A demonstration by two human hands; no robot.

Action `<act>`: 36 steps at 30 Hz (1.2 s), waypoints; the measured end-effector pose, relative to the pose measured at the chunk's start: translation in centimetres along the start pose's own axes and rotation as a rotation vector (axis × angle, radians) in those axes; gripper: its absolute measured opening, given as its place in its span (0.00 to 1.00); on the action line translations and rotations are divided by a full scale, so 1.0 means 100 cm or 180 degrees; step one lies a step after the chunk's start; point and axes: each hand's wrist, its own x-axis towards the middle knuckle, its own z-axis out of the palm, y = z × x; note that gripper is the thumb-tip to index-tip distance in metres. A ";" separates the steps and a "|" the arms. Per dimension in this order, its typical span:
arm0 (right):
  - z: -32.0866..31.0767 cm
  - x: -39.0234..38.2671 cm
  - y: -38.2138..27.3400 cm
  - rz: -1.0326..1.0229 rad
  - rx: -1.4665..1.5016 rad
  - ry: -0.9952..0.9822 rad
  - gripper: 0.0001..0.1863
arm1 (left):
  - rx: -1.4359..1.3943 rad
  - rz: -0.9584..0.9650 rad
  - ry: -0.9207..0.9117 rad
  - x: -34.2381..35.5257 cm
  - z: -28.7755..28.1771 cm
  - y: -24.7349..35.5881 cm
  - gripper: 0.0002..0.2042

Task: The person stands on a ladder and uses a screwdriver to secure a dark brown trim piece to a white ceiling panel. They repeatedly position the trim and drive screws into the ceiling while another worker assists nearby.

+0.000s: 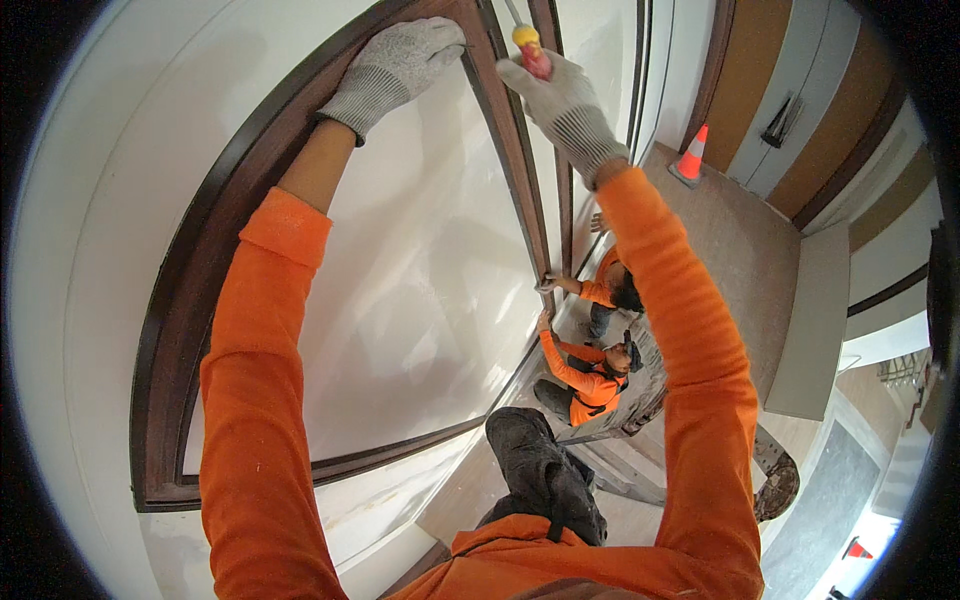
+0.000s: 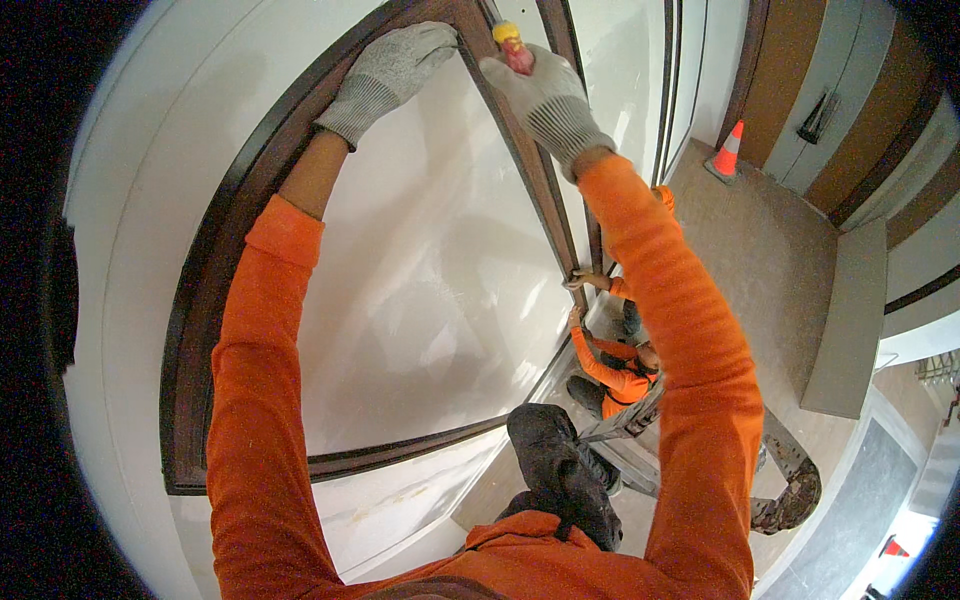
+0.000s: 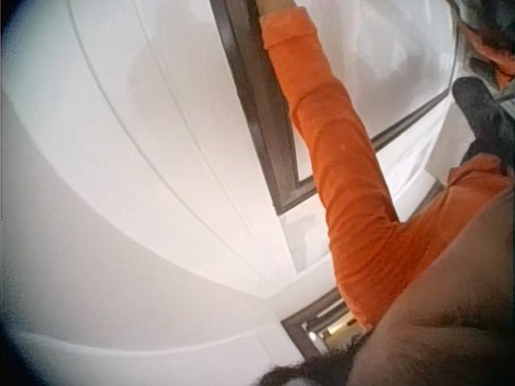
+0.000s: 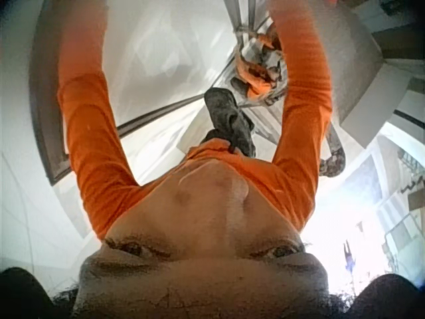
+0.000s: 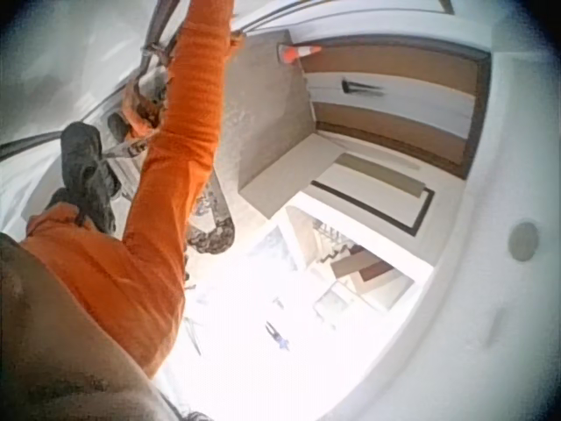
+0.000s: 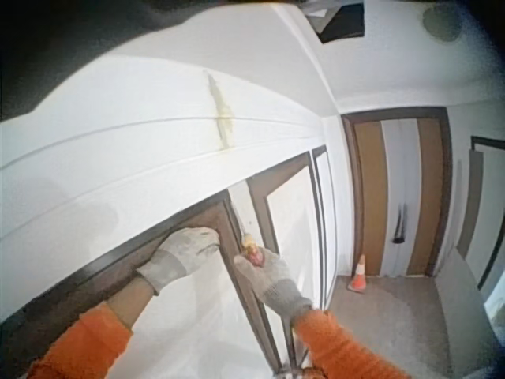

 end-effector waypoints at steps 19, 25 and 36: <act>0.054 0.027 -0.009 -0.0050 0.1231 0.0232 0.12 | -0.0202 0.0376 -0.0095 0.000 -0.018 0.004 0.12; 0.032 -0.005 -0.015 -0.0178 0.0184 0.0340 0.10 | -0.0176 0.0691 -0.0466 -0.003 -0.016 0.003 0.15; -0.210 -0.271 0.140 0.1654 -0.2029 0.0135 0.15 | -0.0040 0.0291 -0.0202 -0.010 -0.029 0.011 0.20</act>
